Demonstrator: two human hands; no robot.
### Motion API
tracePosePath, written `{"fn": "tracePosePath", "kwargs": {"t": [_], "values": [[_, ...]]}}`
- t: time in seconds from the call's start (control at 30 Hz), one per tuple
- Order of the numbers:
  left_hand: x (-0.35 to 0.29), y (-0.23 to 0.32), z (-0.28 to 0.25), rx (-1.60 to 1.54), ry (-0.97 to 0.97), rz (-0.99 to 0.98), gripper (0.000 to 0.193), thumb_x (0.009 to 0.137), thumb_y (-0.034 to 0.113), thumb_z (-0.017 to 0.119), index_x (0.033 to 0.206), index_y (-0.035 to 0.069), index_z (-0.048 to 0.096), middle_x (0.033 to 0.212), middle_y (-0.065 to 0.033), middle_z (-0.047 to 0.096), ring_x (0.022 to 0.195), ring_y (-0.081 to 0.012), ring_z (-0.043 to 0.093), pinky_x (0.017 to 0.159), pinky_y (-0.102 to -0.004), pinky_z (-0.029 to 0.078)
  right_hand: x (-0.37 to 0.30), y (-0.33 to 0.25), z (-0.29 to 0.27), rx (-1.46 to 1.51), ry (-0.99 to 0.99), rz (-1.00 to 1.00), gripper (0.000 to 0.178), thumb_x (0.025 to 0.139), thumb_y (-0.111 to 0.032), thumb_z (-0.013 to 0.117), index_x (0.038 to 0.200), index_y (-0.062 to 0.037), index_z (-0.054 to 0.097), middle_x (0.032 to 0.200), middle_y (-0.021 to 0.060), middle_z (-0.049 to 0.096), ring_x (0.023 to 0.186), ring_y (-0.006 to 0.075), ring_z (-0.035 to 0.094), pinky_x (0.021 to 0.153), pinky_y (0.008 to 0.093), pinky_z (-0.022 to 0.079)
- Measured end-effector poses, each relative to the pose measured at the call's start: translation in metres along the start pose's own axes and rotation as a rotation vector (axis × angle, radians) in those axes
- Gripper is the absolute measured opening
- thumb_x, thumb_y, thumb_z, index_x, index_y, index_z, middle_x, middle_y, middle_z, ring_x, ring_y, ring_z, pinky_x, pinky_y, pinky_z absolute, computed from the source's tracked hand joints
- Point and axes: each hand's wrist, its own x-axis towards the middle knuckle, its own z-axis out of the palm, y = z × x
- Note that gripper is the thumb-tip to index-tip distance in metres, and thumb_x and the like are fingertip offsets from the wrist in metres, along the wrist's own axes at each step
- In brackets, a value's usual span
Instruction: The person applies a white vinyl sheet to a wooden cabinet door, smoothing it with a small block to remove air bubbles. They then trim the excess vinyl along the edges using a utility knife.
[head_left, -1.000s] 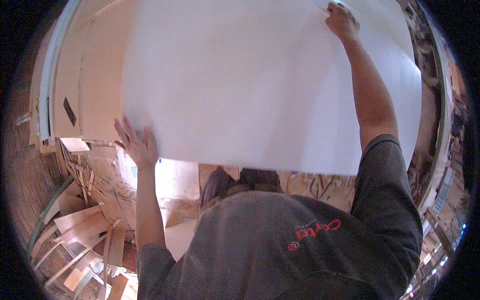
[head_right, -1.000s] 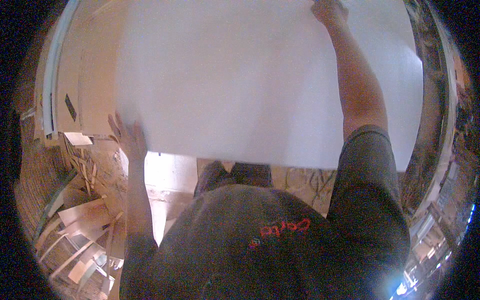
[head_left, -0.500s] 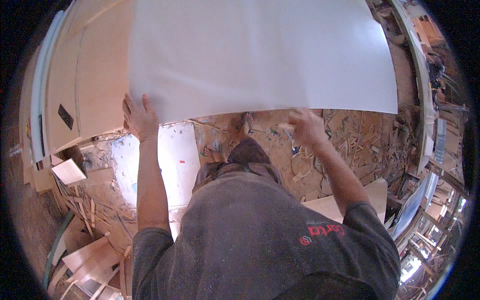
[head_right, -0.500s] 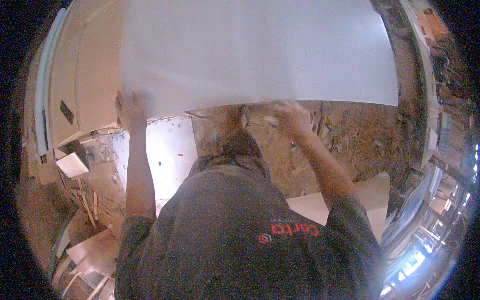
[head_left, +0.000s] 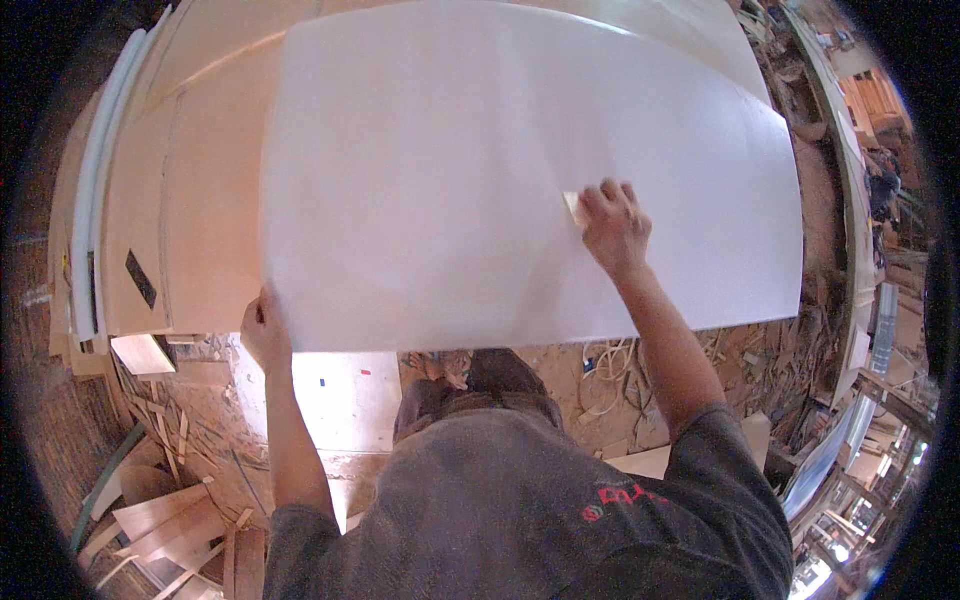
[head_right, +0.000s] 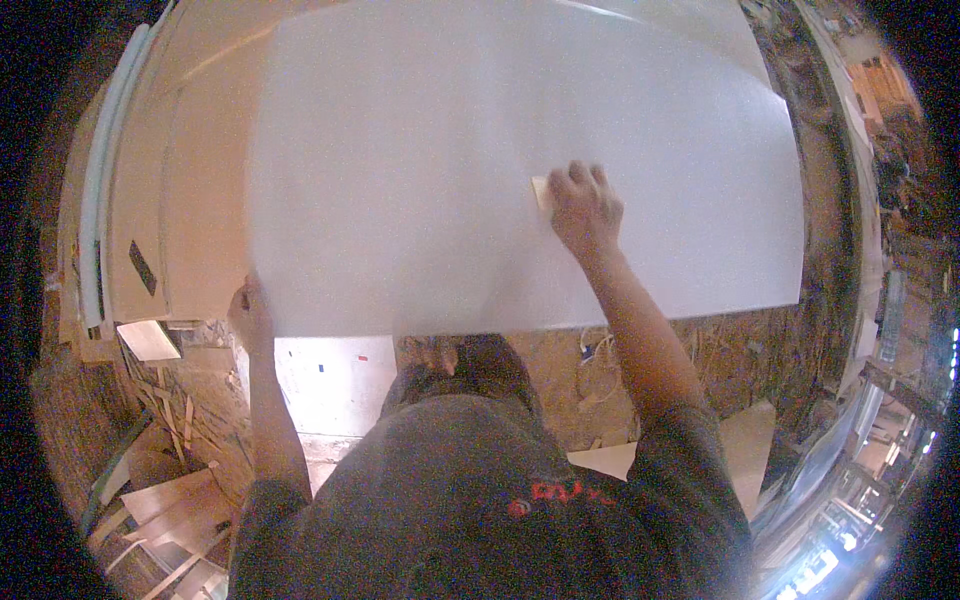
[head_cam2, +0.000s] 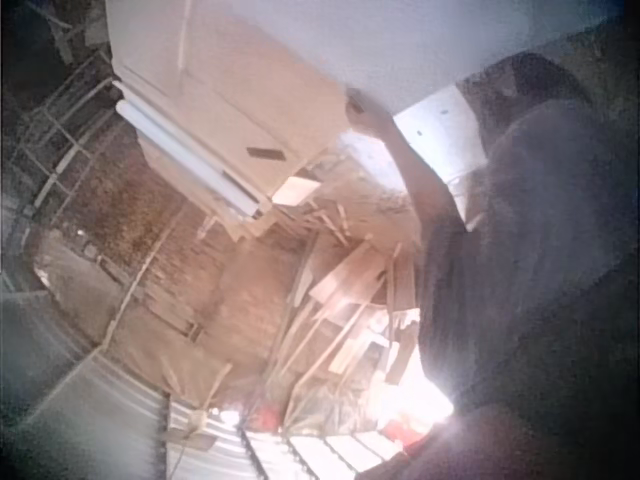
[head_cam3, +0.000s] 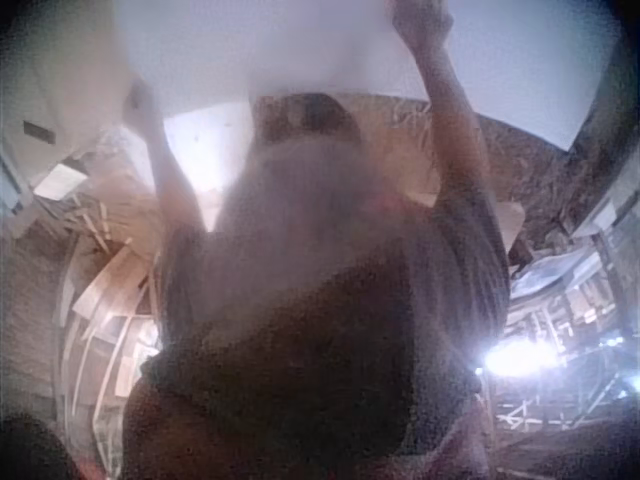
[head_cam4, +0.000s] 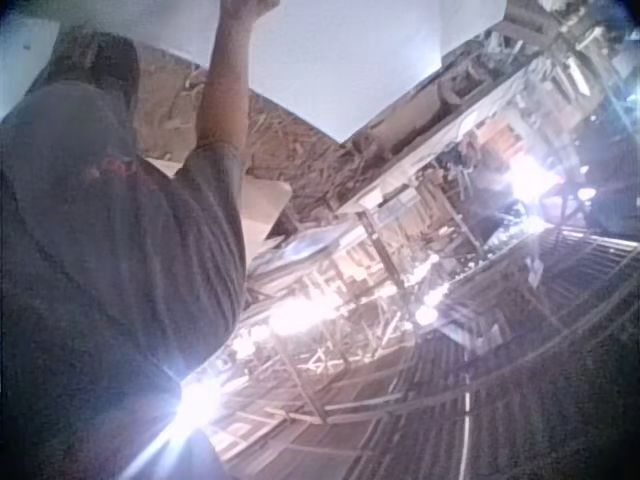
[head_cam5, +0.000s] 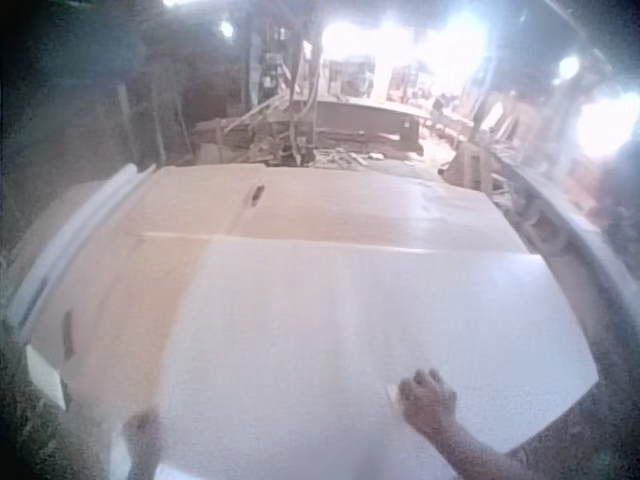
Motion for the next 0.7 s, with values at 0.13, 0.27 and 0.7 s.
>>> {"fn": "tracePosePath", "kwargs": {"t": [0.13, 0.27, 0.7], "values": [[-0.003, -0.025, 0.013, -0.085, 0.069, -0.016, 0.053, 0.106, 0.045, 0.058, 0.107, -0.005, 0.073, 0.093, -0.0185, 0.074, 0.082, -0.0217, 0.068, 0.071, -0.0368, 0.054, 0.140, 0.025, 0.025, -0.070, 0.011, 0.004, 0.013, 0.092, -0.012, 0.060, 0.101, -0.0187, 0.067, 0.104, 0.0028, 0.062, 0.108, 0.0278, 0.063, 0.083, 0.0465, 0.058], [-0.009, -0.029, 0.011, -0.087, 0.174, 0.036, 0.047, 0.106, 0.040, 0.060, 0.110, -0.005, 0.073, 0.090, -0.0170, 0.074, 0.080, -0.0205, 0.068, 0.071, -0.0358, 0.054, 0.270, 0.048, 0.045, -0.116, 0.031, -0.010, 0.022, 0.091, -0.014, 0.060, 0.108, -0.0226, 0.069, 0.116, 0.0013, 0.065, 0.119, 0.0267, 0.063, 0.095, 0.0480, 0.056], [-0.007, -0.023, -0.006, 0.080, 0.065, -0.077, 0.054, 0.105, 0.048, 0.057, 0.110, -0.004, 0.074, 0.086, -0.0169, 0.074, 0.077, -0.0224, 0.069, 0.070, -0.0365, 0.054, 0.320, 0.054, 0.055, 0.012, 0.062, 0.004, 0.024, 0.086, -0.009, 0.059, 0.107, -0.0152, 0.070, 0.115, 0.0104, 0.068, 0.114, 0.0355, 0.066, 0.092, 0.0508, 0.054]]}}
